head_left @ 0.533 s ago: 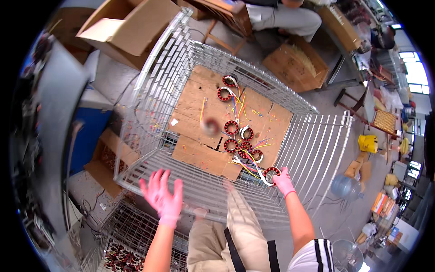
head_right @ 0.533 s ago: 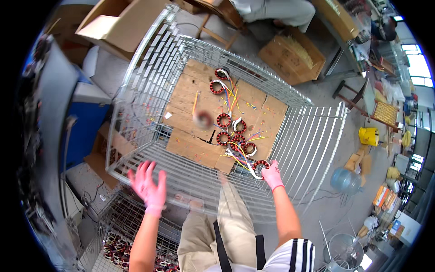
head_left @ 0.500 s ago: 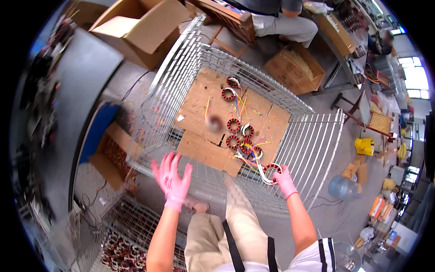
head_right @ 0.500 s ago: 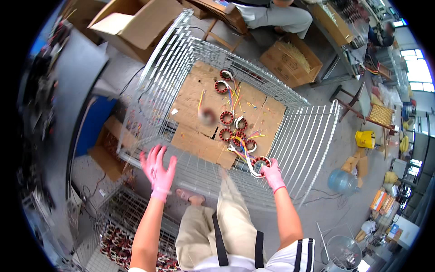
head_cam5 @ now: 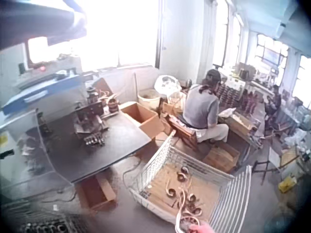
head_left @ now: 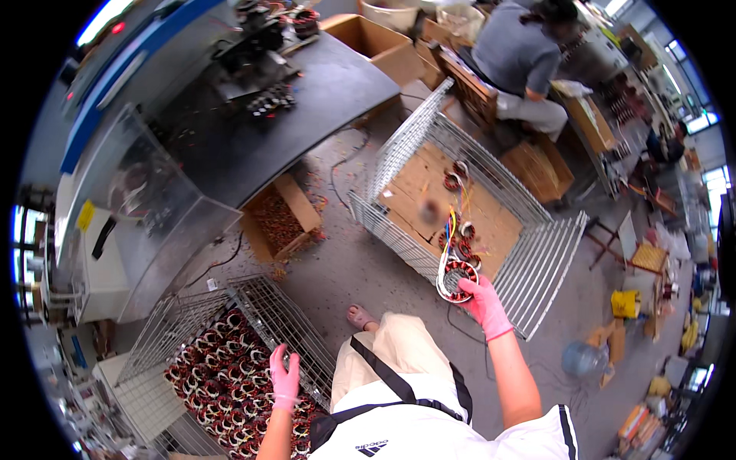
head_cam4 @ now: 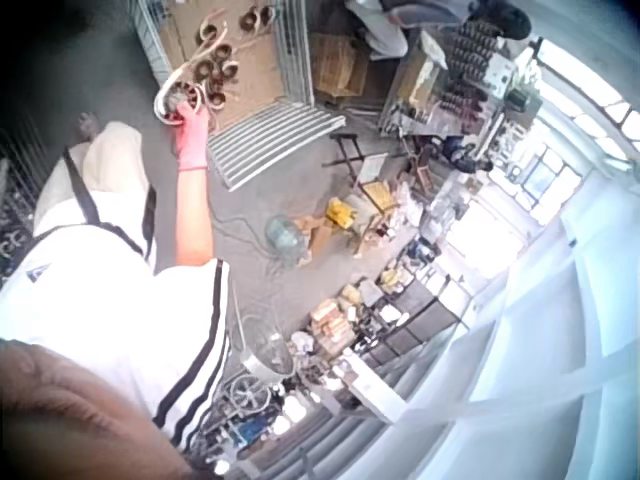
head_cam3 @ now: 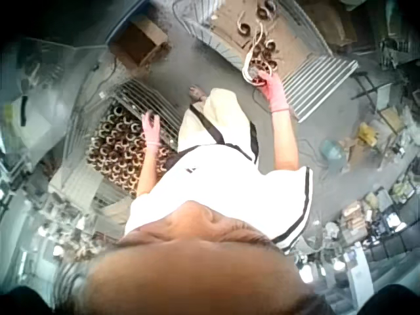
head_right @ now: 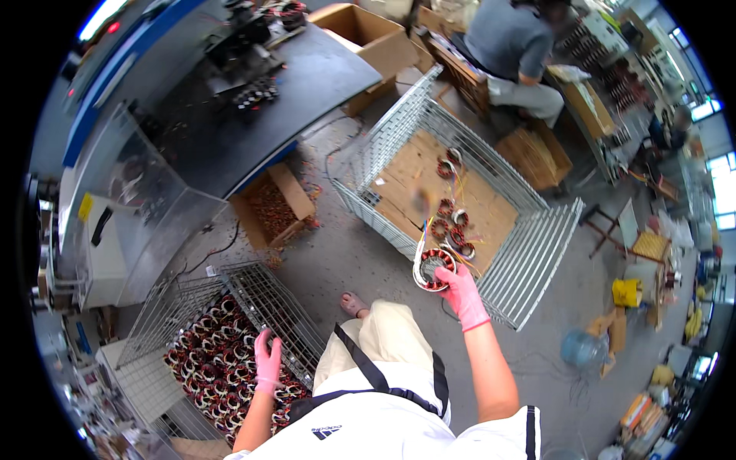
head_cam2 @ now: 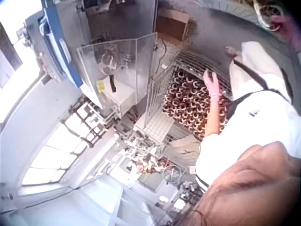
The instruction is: The person places a stator onto a test fixture to connect its wires, then removes it and places it into a large metal wire bin with other units.
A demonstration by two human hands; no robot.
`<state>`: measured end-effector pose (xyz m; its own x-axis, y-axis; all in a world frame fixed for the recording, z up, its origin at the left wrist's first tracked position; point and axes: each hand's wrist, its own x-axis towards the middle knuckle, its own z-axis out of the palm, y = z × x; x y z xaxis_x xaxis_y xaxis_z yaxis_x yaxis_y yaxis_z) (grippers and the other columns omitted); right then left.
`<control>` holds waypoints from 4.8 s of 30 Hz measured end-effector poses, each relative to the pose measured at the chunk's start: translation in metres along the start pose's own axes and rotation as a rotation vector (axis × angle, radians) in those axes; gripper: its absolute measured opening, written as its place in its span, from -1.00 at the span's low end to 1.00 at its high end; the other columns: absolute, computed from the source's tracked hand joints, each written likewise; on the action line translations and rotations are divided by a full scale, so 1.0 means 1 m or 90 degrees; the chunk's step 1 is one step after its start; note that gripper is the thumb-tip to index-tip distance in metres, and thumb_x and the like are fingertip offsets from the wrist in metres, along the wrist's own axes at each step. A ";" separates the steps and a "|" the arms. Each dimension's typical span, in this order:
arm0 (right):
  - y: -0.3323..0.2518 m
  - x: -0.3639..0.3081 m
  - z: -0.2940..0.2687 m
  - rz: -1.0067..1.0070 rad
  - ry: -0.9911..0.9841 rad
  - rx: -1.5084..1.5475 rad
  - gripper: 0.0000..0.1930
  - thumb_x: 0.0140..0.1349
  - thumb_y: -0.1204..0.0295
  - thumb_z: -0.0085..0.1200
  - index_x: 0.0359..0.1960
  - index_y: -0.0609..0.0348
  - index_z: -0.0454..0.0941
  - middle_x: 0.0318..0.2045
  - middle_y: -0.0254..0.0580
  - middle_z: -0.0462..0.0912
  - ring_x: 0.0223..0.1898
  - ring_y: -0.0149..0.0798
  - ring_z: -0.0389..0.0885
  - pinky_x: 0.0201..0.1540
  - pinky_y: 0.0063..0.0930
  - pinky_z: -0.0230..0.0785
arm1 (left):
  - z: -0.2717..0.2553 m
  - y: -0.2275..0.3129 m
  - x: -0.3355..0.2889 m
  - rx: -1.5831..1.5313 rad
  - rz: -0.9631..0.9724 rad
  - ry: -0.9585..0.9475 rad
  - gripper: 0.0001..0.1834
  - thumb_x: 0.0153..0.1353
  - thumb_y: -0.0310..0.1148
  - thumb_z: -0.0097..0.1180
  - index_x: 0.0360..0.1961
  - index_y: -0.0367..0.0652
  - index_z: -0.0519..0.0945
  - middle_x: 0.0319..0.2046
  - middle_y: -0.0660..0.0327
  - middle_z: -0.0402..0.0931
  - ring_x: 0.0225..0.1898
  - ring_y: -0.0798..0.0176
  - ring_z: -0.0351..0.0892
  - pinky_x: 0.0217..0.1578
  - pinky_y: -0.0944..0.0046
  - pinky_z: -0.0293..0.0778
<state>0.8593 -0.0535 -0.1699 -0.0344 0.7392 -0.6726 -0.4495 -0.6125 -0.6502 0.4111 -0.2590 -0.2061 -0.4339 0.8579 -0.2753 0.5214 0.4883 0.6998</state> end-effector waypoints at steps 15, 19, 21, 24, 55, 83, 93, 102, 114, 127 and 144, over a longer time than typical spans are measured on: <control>-0.039 -0.053 0.118 -0.045 -0.063 -0.131 -0.69 0.23 0.37 0.21 -0.04 0.17 0.46 -0.30 -0.40 0.56 -0.44 -0.47 0.52 -0.38 -0.51 0.50 | -0.004 -0.163 -0.060 -0.335 -0.241 0.109 -0.46 0.27 -0.21 0.14 0.09 -0.46 0.43 0.02 -0.03 0.51 0.06 0.15 0.48 0.13 0.26 0.33; -0.044 -0.064 0.157 -0.075 -0.102 -0.267 -0.68 0.24 0.28 0.19 -0.10 0.22 0.45 -0.42 -0.35 0.54 -0.46 -0.44 0.52 -0.39 -0.51 0.49 | 0.007 -0.194 -0.089 -0.348 -0.289 0.170 -0.49 0.27 -0.21 0.11 0.08 -0.43 0.46 -0.01 -0.02 0.54 0.02 0.14 0.51 0.09 0.24 0.36; -0.036 -0.063 0.164 -0.060 -0.159 -0.280 -0.66 0.23 0.31 0.19 -0.07 0.24 0.44 -0.37 -0.32 0.55 -0.43 -0.42 0.54 -0.37 -0.49 0.51 | 0.019 -0.245 -0.121 -0.396 -0.336 0.207 -0.42 0.27 -0.08 0.09 0.12 -0.38 0.43 0.00 0.09 0.53 -0.23 0.29 0.54 -0.21 0.36 0.46; -0.029 -0.063 0.161 -0.056 -0.167 -0.275 -0.59 0.20 0.36 0.20 0.01 0.29 0.42 -0.22 -0.23 0.59 -0.30 -0.37 0.61 -0.31 -0.41 0.57 | 0.009 -0.215 -0.132 -0.373 -0.393 0.236 -0.48 0.26 -0.16 0.10 0.05 -0.42 0.48 -0.05 0.03 0.56 -0.03 0.18 0.52 0.04 0.25 0.37; -0.059 -0.087 0.300 -0.260 -0.494 -0.703 -0.54 0.24 0.18 0.14 0.02 0.28 0.43 -0.19 -0.02 0.61 -0.15 -0.22 0.61 -0.07 -0.36 0.44 | -0.071 0.237 0.071 -0.734 0.184 -0.169 -0.53 0.39 -0.06 -0.07 -0.13 -0.34 0.56 0.08 0.06 0.46 0.10 0.25 0.43 0.09 0.27 0.30; -0.074 -0.044 0.344 -0.322 -0.518 -0.620 -0.57 0.30 0.22 0.08 0.05 0.28 0.37 -0.28 -0.17 0.57 -0.28 -0.40 0.52 -0.18 -0.44 0.43 | -0.137 0.025 0.051 0.206 -0.191 0.104 -0.65 0.24 -0.16 -0.03 -0.09 -0.17 0.55 -0.07 -0.05 0.51 -0.15 -0.07 0.55 -0.15 0.06 0.48; -0.091 0.006 0.396 0.131 -0.657 -0.453 -0.55 0.38 0.13 -0.03 0.07 0.27 0.38 -0.27 -0.19 0.59 -0.32 -0.35 0.62 -0.18 -0.39 0.56 | -0.125 0.248 0.168 -0.823 0.324 -0.108 -0.47 0.36 -0.08 -0.06 0.09 -0.37 0.49 0.22 0.04 0.33 0.24 0.16 0.30 0.26 0.17 0.15; -0.061 -0.017 0.427 0.120 -0.621 -0.526 -0.60 0.38 0.14 -0.05 -0.03 0.27 0.42 -0.53 -0.41 0.34 -0.53 -0.52 0.40 -0.23 -0.39 0.60 | -0.115 0.245 0.132 -0.619 0.144 0.587 -0.76 0.25 -0.31 0.18 -0.21 -0.30 0.63 -0.16 0.11 0.56 -0.25 0.36 0.53 -0.24 0.41 0.44; -0.016 -0.074 0.395 0.044 -0.697 -0.661 -0.52 0.33 0.11 0.04 0.08 0.25 0.36 -0.31 -0.27 0.58 -0.38 -0.45 0.64 -0.40 -0.59 0.45 | -0.135 0.192 0.049 -0.912 0.019 0.391 -0.67 0.21 -0.20 0.25 -0.22 -0.29 0.62 -0.62 0.46 0.41 -0.70 0.62 0.27 -0.71 0.57 0.13; -0.006 -0.092 0.382 -0.129 -0.698 -0.613 -0.53 0.31 0.14 0.06 0.06 0.29 0.38 -0.24 -0.24 0.60 -0.36 -0.46 0.60 -0.37 -0.55 0.47 | -0.146 0.173 0.057 -1.192 0.165 0.459 -0.60 0.30 -0.15 0.13 0.01 -0.23 0.53 -0.73 0.45 0.37 -0.74 0.53 0.29 -0.69 0.50 0.23; -0.033 -0.116 0.372 -0.529 -0.696 -0.855 -0.46 0.18 0.16 0.19 0.01 0.36 0.38 -0.25 0.17 0.61 -0.21 0.10 0.64 -0.13 -0.19 0.47 | -0.164 0.059 0.101 -1.126 -0.084 0.880 -0.67 0.37 -0.11 -0.05 -0.40 -0.11 0.56 -0.65 0.40 0.35 -0.83 0.51 0.14 -0.83 0.49 0.09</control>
<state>0.5459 -0.0146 0.0616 -0.9083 0.4167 0.0377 0.2177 0.5478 -0.8078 0.2775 -0.1701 -0.0841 -0.8952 -0.1455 -0.4212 -0.1785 -0.7490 0.6381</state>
